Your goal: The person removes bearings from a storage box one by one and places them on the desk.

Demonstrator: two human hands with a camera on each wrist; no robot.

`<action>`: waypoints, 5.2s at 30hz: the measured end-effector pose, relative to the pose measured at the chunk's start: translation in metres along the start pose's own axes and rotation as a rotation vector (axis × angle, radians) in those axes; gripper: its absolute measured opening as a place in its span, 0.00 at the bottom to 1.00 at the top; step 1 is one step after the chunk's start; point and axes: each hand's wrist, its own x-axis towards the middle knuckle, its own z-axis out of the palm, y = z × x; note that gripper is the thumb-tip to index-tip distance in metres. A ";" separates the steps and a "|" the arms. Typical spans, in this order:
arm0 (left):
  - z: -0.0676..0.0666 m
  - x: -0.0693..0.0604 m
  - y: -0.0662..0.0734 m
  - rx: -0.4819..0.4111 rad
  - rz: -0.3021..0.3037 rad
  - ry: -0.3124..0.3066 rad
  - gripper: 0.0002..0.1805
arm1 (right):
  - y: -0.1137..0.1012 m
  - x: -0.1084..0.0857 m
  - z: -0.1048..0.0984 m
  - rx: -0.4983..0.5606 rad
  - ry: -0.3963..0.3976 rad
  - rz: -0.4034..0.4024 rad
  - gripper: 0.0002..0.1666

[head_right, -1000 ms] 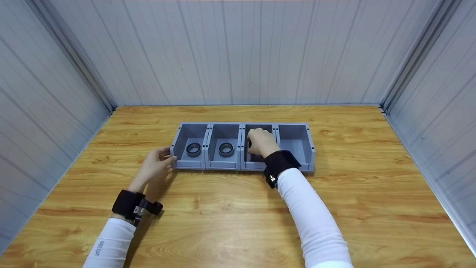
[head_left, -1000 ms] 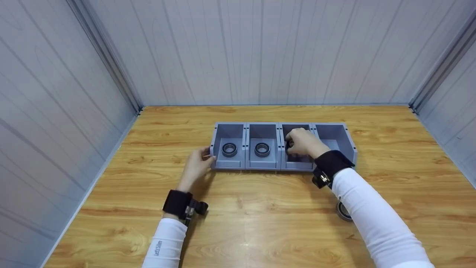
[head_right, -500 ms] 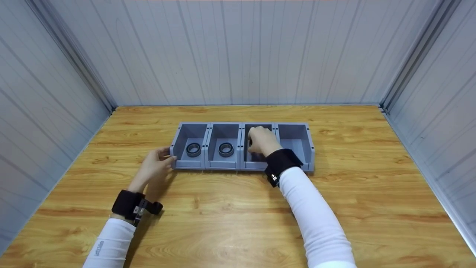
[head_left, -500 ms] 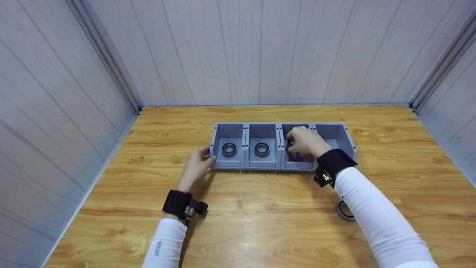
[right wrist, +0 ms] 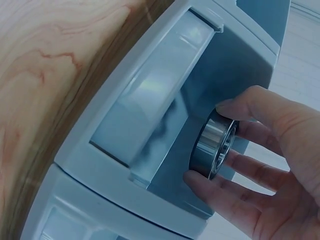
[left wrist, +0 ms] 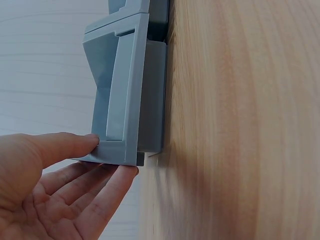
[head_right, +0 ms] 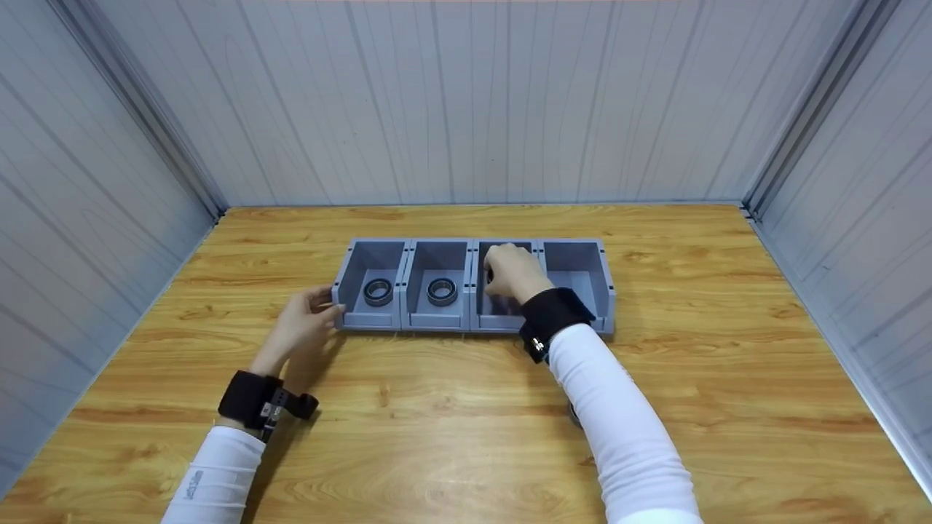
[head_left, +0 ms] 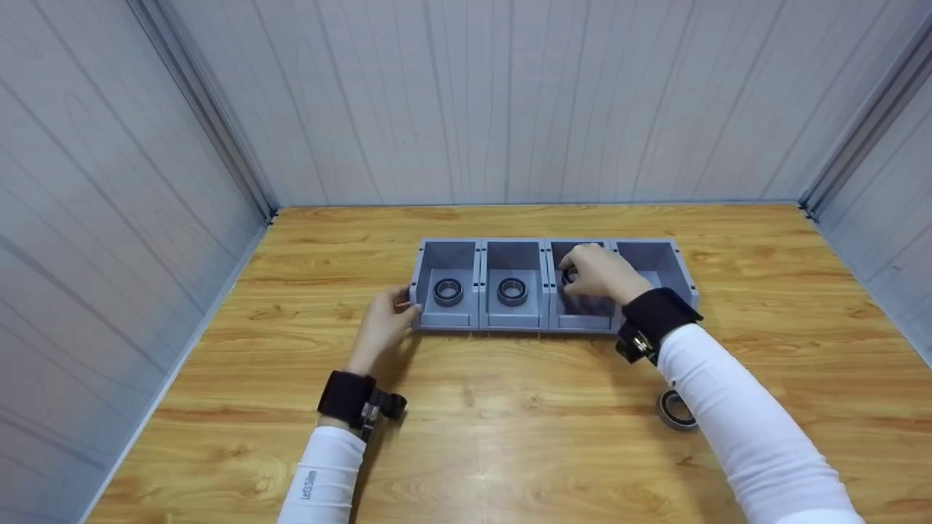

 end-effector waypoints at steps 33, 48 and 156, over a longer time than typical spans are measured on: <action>0.000 -0.003 0.000 0.020 0.040 0.020 0.27 | -0.005 -0.007 -0.010 0.002 0.011 -0.020 0.24; 0.000 -0.003 0.001 0.011 0.022 0.009 0.27 | -0.007 -0.006 -0.014 -0.023 0.024 -0.015 0.24; -0.001 -0.001 0.000 0.006 0.039 0.007 0.27 | -0.033 -0.061 -0.032 -0.038 0.017 -0.096 0.23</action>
